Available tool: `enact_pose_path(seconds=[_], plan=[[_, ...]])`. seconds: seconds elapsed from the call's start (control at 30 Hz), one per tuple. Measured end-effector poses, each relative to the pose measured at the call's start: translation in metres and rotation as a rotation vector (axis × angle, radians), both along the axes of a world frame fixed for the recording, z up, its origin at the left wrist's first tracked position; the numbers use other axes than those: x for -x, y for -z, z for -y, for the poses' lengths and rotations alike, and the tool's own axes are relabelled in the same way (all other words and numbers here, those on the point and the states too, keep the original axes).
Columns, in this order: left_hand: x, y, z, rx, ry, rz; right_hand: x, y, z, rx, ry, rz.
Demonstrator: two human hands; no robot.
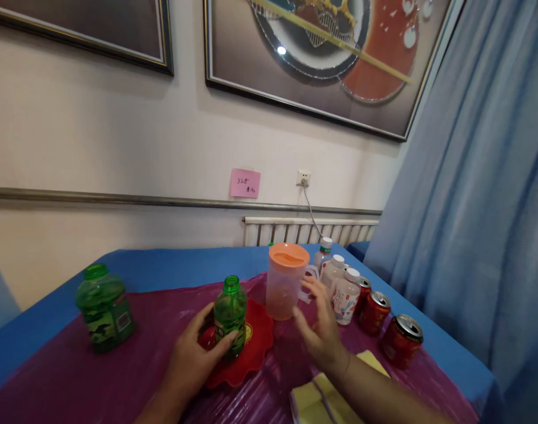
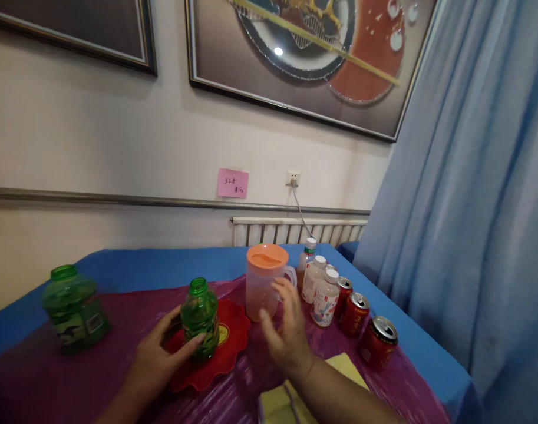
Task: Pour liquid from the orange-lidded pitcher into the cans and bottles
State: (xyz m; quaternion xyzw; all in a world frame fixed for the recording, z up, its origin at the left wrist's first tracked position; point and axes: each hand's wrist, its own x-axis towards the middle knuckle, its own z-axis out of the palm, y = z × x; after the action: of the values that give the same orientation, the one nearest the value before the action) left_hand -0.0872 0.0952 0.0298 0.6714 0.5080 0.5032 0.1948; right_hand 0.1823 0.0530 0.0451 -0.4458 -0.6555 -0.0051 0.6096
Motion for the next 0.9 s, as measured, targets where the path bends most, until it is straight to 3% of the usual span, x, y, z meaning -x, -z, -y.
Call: enact_pose_path(seconds=[0.1,0.27,0.4,0.5,0.6,0.67,0.8,0.9], plan=[[0.002,0.002,0.001,-0.054,0.042,-0.033,0.034,-0.004,0.013,0.176,-0.201,0.088],[0.001,0.007,0.004,-0.103,0.189,-0.018,0.07,-0.021,0.006,0.443,-0.321,0.049],[-0.009,0.003,0.013,-0.104,0.23,0.025,0.072,-0.032,0.008,0.442,-0.345,-0.035],[-0.016,-0.001,0.02,-0.07,0.243,0.083,0.056,-0.034,0.022,0.38,-0.289,-0.164],[-0.015,0.0,0.02,-0.047,0.203,0.083,0.021,-0.035,0.041,0.319,-0.158,-0.285],[-0.011,0.004,0.015,-0.06,0.187,0.043,-0.013,-0.034,0.052,0.317,0.034,-0.322],[-0.005,0.016,0.003,-0.118,0.212,-0.03,-0.081,-0.024,0.061,0.411,0.412,-0.247],[-0.006,0.021,-0.001,-0.156,0.201,-0.069,-0.115,-0.008,0.058,0.507,0.64,-0.152]])
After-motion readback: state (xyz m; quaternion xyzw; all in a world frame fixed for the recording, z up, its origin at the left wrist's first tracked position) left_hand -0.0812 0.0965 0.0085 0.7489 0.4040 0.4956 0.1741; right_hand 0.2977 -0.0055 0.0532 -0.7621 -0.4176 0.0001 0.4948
